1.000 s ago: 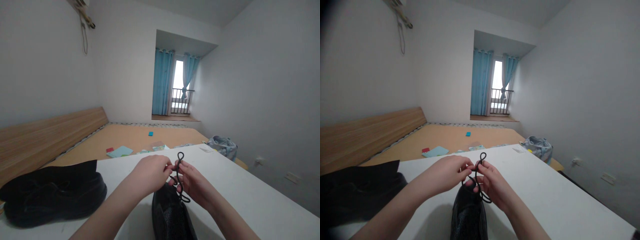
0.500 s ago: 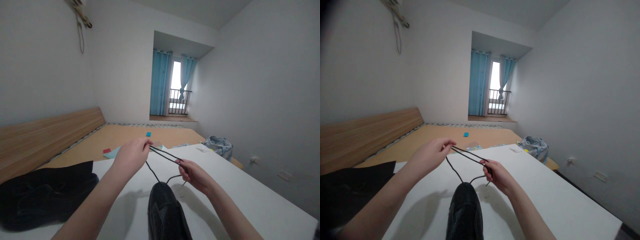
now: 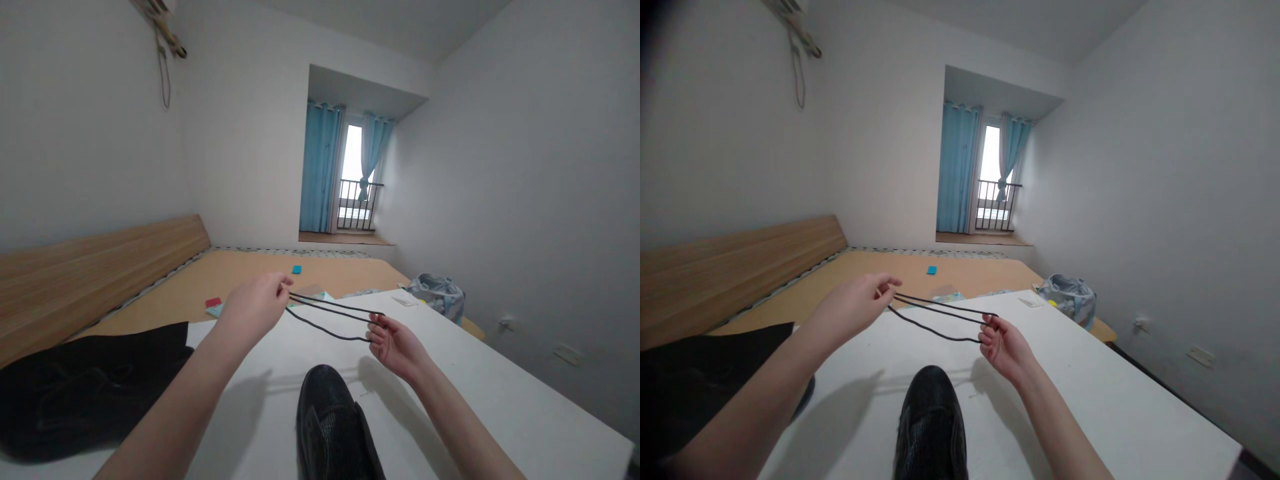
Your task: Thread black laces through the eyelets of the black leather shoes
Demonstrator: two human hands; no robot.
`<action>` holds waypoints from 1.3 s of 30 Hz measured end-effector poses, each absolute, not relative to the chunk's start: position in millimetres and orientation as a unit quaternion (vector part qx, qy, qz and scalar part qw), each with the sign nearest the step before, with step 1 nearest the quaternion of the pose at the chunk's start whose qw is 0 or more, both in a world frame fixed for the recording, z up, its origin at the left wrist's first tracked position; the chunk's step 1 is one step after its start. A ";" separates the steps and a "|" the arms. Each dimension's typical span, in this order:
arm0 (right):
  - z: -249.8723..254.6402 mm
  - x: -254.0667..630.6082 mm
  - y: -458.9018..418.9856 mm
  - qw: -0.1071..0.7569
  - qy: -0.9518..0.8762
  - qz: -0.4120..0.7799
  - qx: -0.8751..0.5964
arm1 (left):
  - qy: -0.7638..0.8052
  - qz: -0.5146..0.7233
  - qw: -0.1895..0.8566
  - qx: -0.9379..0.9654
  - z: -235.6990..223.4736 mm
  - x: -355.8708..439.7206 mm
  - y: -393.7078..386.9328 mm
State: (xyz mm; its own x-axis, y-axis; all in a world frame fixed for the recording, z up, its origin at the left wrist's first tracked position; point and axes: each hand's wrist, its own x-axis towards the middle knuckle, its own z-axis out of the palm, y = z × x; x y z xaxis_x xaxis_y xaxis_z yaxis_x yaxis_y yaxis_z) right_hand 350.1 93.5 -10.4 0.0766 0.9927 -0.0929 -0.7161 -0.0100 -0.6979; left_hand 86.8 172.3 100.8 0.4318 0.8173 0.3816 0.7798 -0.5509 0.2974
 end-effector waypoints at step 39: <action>-19.0 339.4 95.7 0.665 -0.314 0.459 -0.499 | 0.161 0.101 0.551 0.812 98.9 105.7 147.1</action>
State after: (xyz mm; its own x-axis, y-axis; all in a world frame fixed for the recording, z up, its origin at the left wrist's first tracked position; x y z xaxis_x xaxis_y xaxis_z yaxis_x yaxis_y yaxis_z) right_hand 339.4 95.7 -19.0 0.3824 0.9231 -0.0414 -0.2967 0.0802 -0.9516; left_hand 105.7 147.1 98.9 0.9279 0.3727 -0.0141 0.1507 -0.3402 0.9282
